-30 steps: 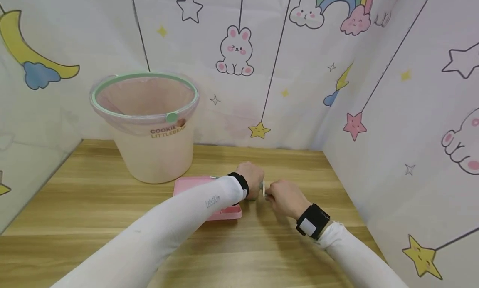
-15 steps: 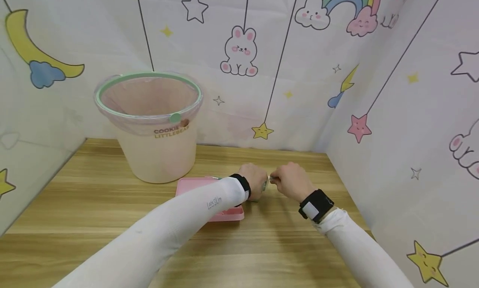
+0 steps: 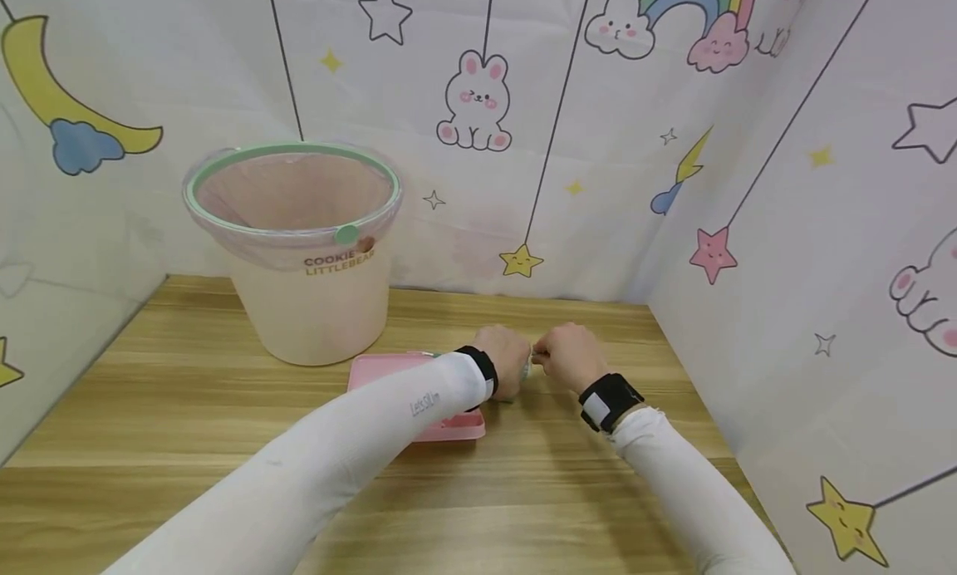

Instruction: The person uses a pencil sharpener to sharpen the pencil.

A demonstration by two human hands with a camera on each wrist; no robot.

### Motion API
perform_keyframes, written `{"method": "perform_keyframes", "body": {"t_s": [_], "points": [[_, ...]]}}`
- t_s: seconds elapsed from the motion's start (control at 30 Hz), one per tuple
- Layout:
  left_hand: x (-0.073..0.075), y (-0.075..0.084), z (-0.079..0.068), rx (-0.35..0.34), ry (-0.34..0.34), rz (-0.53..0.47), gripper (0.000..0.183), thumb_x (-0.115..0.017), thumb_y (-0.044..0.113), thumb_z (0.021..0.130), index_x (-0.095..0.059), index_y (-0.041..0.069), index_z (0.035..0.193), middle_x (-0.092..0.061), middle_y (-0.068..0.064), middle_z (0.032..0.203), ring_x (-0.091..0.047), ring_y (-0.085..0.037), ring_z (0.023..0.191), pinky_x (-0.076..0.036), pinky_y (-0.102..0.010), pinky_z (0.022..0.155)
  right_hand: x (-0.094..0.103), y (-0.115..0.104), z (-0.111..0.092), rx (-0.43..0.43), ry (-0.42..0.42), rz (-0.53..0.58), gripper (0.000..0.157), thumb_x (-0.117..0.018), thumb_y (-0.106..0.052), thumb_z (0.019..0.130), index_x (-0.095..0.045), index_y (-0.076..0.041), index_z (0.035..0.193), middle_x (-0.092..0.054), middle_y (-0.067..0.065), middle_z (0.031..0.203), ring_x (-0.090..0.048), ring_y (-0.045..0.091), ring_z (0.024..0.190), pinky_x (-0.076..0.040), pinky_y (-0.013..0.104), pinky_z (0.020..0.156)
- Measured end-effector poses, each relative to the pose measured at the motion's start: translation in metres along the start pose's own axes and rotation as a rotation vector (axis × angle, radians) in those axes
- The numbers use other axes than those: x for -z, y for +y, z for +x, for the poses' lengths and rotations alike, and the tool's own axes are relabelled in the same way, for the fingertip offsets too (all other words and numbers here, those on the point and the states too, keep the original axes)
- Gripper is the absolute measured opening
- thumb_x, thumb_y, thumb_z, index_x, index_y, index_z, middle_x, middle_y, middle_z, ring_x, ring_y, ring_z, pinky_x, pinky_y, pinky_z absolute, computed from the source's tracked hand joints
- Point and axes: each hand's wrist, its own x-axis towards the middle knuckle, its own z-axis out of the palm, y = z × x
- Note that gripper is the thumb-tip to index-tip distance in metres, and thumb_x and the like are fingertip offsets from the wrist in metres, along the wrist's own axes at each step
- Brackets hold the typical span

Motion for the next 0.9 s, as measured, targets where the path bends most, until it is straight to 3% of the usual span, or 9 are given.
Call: {"method": "perform_keyframes", "body": {"t_s": [0.1, 0.2, 0.27, 0.47, 0.73, 0.9], "points": [[-0.002, 0.003, 0.000, -0.012, 0.008, -0.025, 0.033, -0.064, 0.042, 0.110, -0.063, 0.023, 0.082, -0.049, 0.009, 0.070, -0.047, -0.008, 0.058, -0.041, -0.026, 0.047, -0.015, 0.002, -0.005, 0.010, -0.037, 0.025, 0.027, -0.091, -0.009, 0.086, -0.079, -0.018, 0.064, -0.054, -0.012, 0.056, -0.041, 0.004, 0.053, -0.034, 0.023, 0.054], [-0.003, 0.003, 0.000, -0.011, 0.006, -0.027, 0.039, -0.061, 0.045, 0.112, -0.062, 0.023, 0.080, -0.051, 0.009, 0.072, -0.049, -0.008, 0.060, -0.042, -0.027, 0.048, -0.023, 0.000, -0.013, 0.048, -0.019, 0.026, 0.037, -0.097, -0.011, 0.079, -0.070, -0.020, 0.055, -0.040, -0.016, 0.055, -0.032, 0.001, 0.053, -0.028, 0.021, 0.052], [-0.002, 0.002, 0.001, 0.008, 0.003, -0.020, 0.040, -0.060, 0.045, 0.112, -0.062, 0.023, 0.080, -0.053, 0.008, 0.073, -0.050, -0.009, 0.062, -0.043, -0.028, 0.049, -0.027, -0.003, -0.016, 0.084, 0.000, 0.013, 0.039, -0.099, -0.015, 0.078, -0.069, -0.022, 0.054, -0.042, -0.018, 0.054, -0.033, -0.001, 0.053, -0.029, 0.020, 0.050], [0.000, -0.001, 0.002, 0.031, 0.008, -0.028, 0.038, -0.067, 0.039, 0.107, -0.058, 0.023, 0.073, -0.052, 0.008, 0.071, -0.048, -0.009, 0.061, -0.043, -0.028, 0.048, -0.030, -0.014, -0.027, 0.139, 0.016, -0.026, 0.035, -0.089, -0.001, 0.080, -0.072, -0.021, 0.058, -0.050, -0.013, 0.055, -0.036, 0.000, 0.056, -0.032, 0.021, 0.051], [-0.004, -0.003, 0.002, 0.044, 0.048, -0.041, 0.045, -0.066, 0.042, 0.104, -0.049, 0.023, 0.068, -0.049, 0.008, 0.068, -0.047, -0.009, 0.061, -0.041, -0.028, 0.048, -0.014, -0.020, -0.034, 0.192, -0.094, 0.062, 0.036, -0.086, -0.002, 0.086, -0.067, -0.020, 0.061, -0.045, -0.015, 0.058, -0.036, -0.003, 0.058, -0.033, 0.019, 0.056], [-0.005, -0.003, 0.003, 0.038, 0.041, -0.028, 0.042, -0.068, 0.040, 0.102, -0.048, 0.023, 0.070, -0.047, 0.009, 0.069, -0.045, -0.009, 0.061, -0.040, -0.027, 0.048, 0.007, -0.022, -0.029, 0.224, -0.199, 0.147, 0.048, -0.085, 0.000, 0.088, -0.054, -0.021, 0.058, -0.032, -0.018, 0.061, -0.030, -0.005, 0.055, -0.026, 0.018, 0.056]]}}
